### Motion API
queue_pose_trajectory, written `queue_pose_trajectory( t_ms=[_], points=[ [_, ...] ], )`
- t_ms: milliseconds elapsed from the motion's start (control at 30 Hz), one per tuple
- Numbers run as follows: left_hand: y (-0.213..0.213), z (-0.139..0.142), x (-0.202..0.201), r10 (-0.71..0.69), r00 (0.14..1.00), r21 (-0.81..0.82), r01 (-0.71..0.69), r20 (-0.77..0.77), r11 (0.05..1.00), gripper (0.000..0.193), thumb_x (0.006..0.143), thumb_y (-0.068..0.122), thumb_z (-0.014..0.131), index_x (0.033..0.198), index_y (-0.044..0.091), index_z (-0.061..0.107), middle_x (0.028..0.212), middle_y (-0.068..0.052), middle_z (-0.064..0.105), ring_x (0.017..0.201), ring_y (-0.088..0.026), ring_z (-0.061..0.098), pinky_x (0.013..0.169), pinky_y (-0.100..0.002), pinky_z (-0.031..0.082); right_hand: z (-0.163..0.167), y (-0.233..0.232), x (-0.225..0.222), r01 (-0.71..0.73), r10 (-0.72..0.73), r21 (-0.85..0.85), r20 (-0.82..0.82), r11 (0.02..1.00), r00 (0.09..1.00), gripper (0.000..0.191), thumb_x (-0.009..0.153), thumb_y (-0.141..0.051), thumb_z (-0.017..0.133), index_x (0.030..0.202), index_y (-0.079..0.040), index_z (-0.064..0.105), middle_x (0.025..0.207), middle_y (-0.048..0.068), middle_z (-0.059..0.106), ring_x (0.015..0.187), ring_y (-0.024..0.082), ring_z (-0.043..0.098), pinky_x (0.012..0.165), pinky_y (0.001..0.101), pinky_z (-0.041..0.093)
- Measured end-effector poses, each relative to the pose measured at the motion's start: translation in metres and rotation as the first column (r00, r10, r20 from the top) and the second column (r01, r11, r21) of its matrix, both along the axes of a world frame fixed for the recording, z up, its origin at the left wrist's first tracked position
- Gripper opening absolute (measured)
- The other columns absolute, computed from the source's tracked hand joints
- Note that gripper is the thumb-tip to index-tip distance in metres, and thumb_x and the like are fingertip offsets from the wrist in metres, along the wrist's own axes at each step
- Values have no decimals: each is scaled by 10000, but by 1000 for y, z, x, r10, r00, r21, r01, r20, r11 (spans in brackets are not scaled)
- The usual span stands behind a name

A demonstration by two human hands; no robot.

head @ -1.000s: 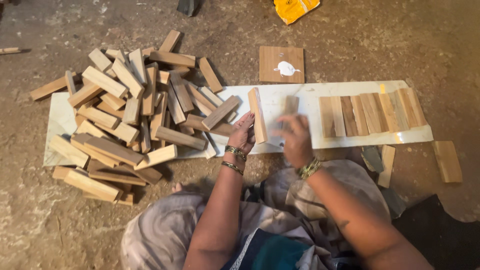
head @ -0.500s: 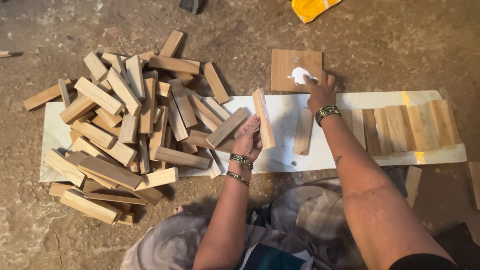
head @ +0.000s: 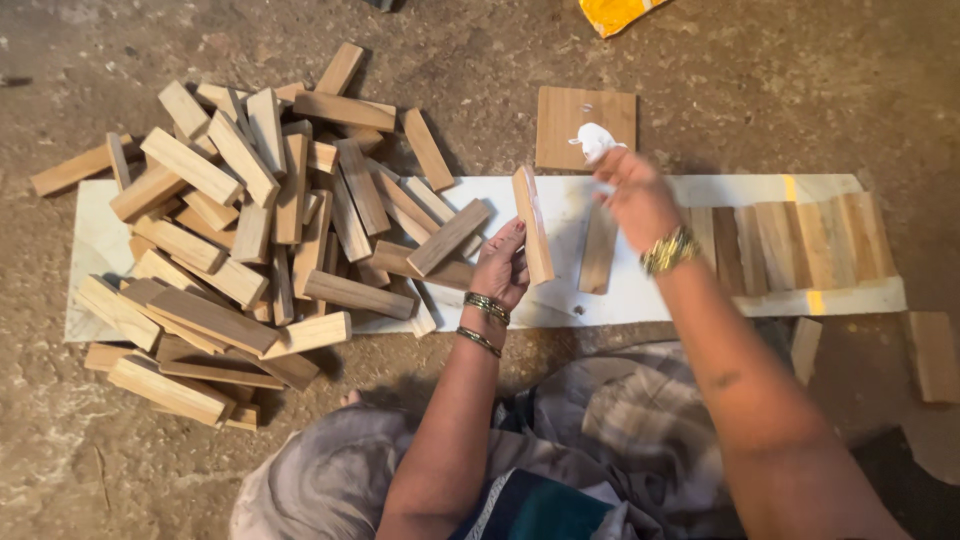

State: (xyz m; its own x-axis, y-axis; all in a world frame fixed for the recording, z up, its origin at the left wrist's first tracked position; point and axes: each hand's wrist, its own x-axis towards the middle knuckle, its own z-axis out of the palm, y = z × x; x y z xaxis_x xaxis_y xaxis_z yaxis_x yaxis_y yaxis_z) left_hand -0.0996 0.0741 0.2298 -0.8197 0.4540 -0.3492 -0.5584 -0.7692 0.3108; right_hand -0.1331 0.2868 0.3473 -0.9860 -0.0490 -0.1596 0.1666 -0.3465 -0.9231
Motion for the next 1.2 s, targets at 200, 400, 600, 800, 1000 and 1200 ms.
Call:
queue_pose_trajectory(
  t_ms=[200, 400, 600, 800, 1000, 1200],
  points=[
    [4, -3, 1, 7, 1000, 58, -5, -26, 998, 276, 1033, 151, 612, 1276, 27, 656, 799, 36, 655, 468, -8, 376, 370, -182, 222, 20, -58, 82, 117, 107, 725, -255, 679, 961, 656, 762, 194, 351, 1228, -129, 681, 1273, 49, 579, 1180, 176, 561, 944, 326, 493],
    [3, -1, 3, 18, 999, 76, -15, -35, 997, 258, 1043, 149, 600, 1268, 27, 639, 826, 15, 668, 475, -9, 392, 370, -182, 220, 41, -81, 102, 352, 238, 856, -457, 378, 857, 711, 715, 218, 413, 1232, -144, 740, 1270, 101, 591, 1142, 309, 535, 1044, 402, 469],
    [2, -2, -1, 29, 999, 86, -25, -46, 996, 268, 1033, 152, 595, 1260, 16, 636, 872, -12, 707, 456, -6, 388, 360, -184, 217, 53, -89, 138, 373, 244, 876, -450, 305, 859, 663, 699, 191, 442, 1177, -157, 743, 1274, 98, 610, 1132, 326, 540, 1006, 418, 482],
    [2, -5, -1, 39, 997, 106, -33, -60, 994, 268, 1039, 140, 608, 1274, 18, 649, 851, -5, 695, 459, -7, 395, 358, -184, 228, 55, -92, 136, 466, 267, 858, -511, 216, 817, 633, 742, 153, 481, 1242, -144, 729, 1301, 105, 608, 1163, 346, 525, 1035, 440, 467],
    [2, -8, -2, 72, 997, 76, -69, -28, 995, 247, 1036, 131, 614, 1256, 25, 648, 869, -26, 717, 463, -9, 436, 354, -178, 242, 46, -95, 145, 499, 401, 865, -473, 44, 784, 625, 770, 107, 530, 1324, -137, 689, 1387, 125, 590, 1205, 379, 507, 1072, 464, 422],
    [1, -11, -3, 72, 996, 79, -68, -43, 995, 245, 1024, 138, 616, 1236, 20, 653, 896, -48, 734, 484, -23, 504, 345, -175, 279, 47, -85, 158, 501, 371, 859, -502, 107, 782, 601, 776, 98, 537, 1288, -176, 696, 1385, 115, 586, 1215, 360, 514, 1071, 458, 430]
  ],
)
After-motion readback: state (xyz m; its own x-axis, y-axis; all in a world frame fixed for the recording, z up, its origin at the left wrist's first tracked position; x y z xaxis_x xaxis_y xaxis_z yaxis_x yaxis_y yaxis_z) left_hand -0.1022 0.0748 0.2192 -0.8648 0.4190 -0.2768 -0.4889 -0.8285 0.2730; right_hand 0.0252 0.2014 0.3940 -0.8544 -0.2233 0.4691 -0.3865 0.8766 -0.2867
